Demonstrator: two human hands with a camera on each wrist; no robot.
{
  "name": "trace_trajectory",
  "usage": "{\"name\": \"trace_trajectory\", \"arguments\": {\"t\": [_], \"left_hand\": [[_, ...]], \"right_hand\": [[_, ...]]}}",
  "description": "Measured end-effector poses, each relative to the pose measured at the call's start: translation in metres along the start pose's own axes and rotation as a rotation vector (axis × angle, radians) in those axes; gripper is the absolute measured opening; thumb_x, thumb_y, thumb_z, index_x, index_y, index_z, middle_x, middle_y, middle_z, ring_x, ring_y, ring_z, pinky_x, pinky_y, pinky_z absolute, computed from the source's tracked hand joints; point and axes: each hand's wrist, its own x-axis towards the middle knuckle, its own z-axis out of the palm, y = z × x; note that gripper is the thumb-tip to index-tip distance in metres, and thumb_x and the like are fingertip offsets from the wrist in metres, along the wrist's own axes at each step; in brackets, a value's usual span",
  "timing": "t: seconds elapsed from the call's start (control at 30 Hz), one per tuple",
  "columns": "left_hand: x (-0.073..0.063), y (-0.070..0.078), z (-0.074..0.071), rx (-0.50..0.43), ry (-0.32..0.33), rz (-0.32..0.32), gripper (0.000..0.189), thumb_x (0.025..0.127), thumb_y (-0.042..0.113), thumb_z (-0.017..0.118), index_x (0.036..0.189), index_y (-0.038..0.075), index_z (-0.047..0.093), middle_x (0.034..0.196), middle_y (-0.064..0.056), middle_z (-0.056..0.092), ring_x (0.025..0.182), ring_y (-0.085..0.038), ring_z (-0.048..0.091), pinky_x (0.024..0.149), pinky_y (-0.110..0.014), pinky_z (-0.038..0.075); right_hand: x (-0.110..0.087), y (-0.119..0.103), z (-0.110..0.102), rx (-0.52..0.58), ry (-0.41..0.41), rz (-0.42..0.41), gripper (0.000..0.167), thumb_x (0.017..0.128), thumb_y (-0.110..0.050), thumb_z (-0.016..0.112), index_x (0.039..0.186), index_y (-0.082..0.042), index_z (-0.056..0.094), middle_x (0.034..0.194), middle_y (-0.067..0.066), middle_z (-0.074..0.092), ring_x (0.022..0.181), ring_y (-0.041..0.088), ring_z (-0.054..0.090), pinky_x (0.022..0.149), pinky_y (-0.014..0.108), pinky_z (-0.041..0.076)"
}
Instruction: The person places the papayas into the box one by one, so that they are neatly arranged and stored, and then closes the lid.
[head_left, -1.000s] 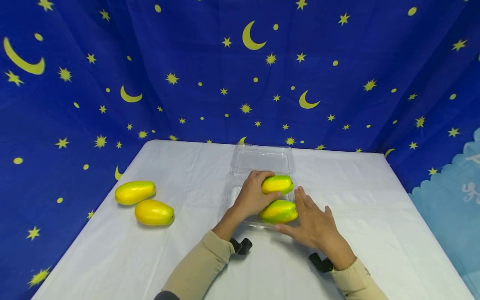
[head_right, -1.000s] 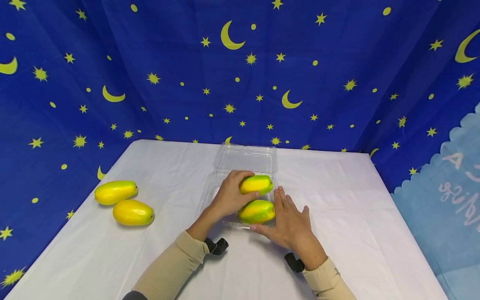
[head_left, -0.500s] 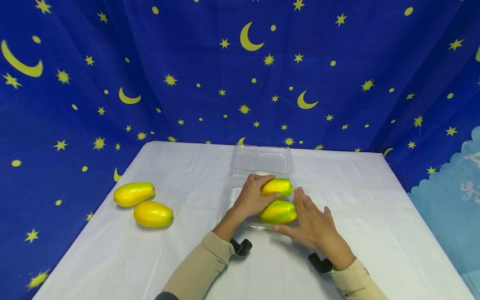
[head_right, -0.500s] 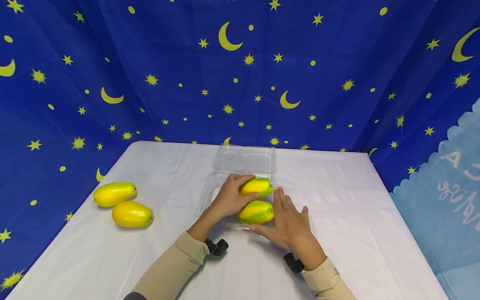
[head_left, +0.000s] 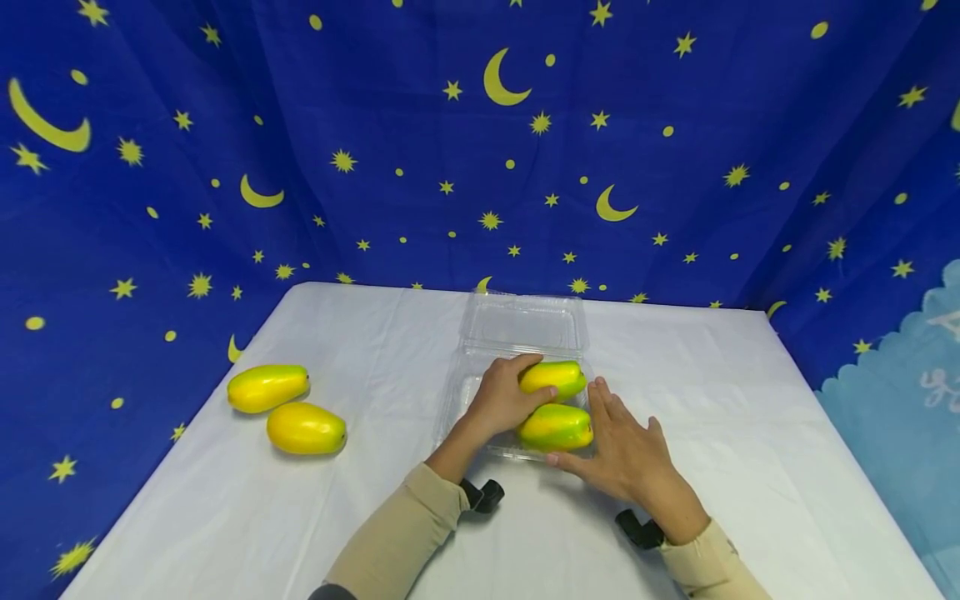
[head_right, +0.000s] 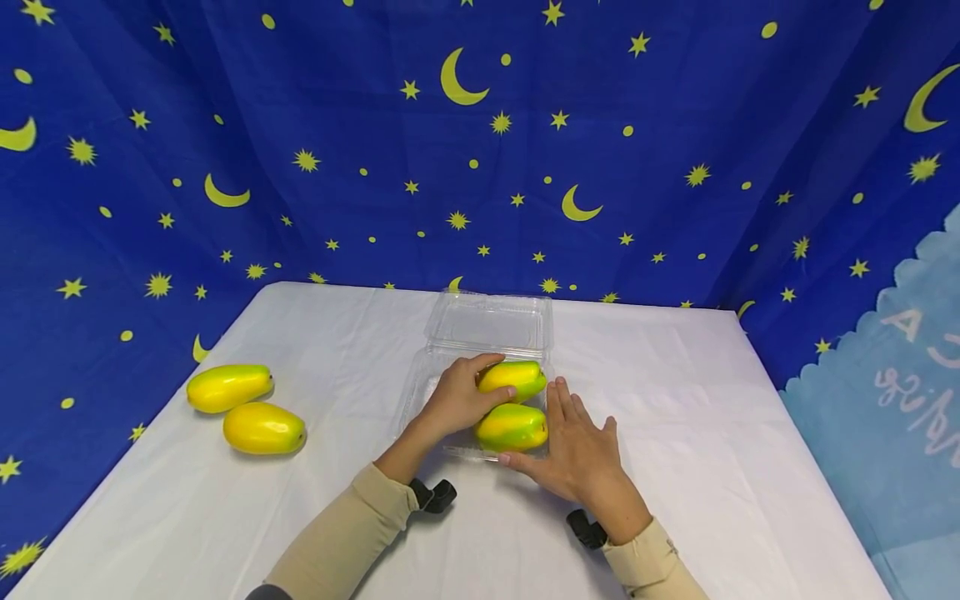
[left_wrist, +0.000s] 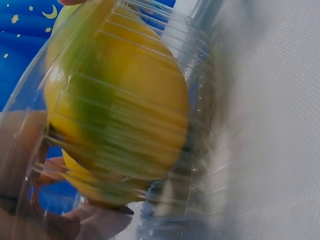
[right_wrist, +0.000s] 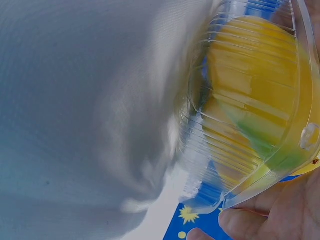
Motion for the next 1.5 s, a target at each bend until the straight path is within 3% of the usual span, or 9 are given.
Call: {"name": "trace_trajectory", "arguments": {"t": [0.57, 0.73, 0.9, 1.23, 1.5], "left_hand": [[-0.009, -0.004, -0.01, 0.039, -0.105, -0.108, 0.062, 0.094, 0.05, 0.065, 0.148, 0.023, 0.051, 0.139, -0.009, 0.06, 0.118, -0.024, 0.057, 0.097, -0.046, 0.049], [-0.012, 0.0, -0.017, 0.071, -0.129, -0.153, 0.065, 0.093, 0.053, 0.063, 0.15, 0.028, 0.046, 0.142, -0.013, 0.054, 0.123, -0.028, 0.054, 0.101, -0.052, 0.048], [-0.013, 0.008, -0.027, 0.086, -0.128, -0.141, 0.066, 0.093, 0.053, 0.063, 0.151, 0.028, 0.045, 0.139, -0.016, 0.052, 0.119, -0.028, 0.056, 0.099, -0.051, 0.05], [-0.02, 0.021, -0.048, -0.005, 0.06, -0.016, 0.06, 0.094, 0.047, 0.067, 0.146, 0.025, 0.05, 0.132, -0.014, 0.051, 0.112, -0.028, 0.056, 0.087, -0.04, 0.051], [-0.033, 0.017, -0.069, -0.035, 0.245, 0.033, 0.048, 0.092, 0.041, 0.071, 0.137, 0.028, 0.059, 0.129, -0.007, 0.053, 0.117, -0.023, 0.053, 0.094, -0.043, 0.049]], "right_hand": [[-0.003, -0.003, 0.007, 0.017, -0.014, -0.009, 0.125, 0.077, -0.091, 0.045, 0.161, -0.004, 0.014, 0.167, 0.015, 0.017, 0.148, 0.037, 0.035, 0.1, 0.082, 0.029], [-0.003, -0.003, 0.006, 0.023, -0.012, -0.008, 0.124, 0.077, -0.09, 0.047, 0.161, -0.004, 0.013, 0.167, 0.015, 0.016, 0.148, 0.038, 0.034, 0.101, 0.082, 0.028], [-0.003, -0.001, 0.004, 0.017, -0.006, -0.008, 0.126, 0.076, -0.092, 0.043, 0.16, -0.003, 0.013, 0.167, 0.016, 0.015, 0.148, 0.039, 0.034, 0.101, 0.082, 0.027], [-0.002, 0.004, 0.001, 0.018, -0.016, 0.001, 0.127, 0.077, -0.091, 0.045, 0.16, -0.001, 0.01, 0.167, 0.019, 0.015, 0.147, 0.042, 0.034, 0.1, 0.082, 0.029], [0.001, 0.002, 0.0, 0.028, -0.019, -0.012, 0.13, 0.075, -0.094, 0.041, 0.16, -0.001, 0.009, 0.167, 0.019, 0.014, 0.147, 0.042, 0.034, 0.1, 0.081, 0.029]]}}
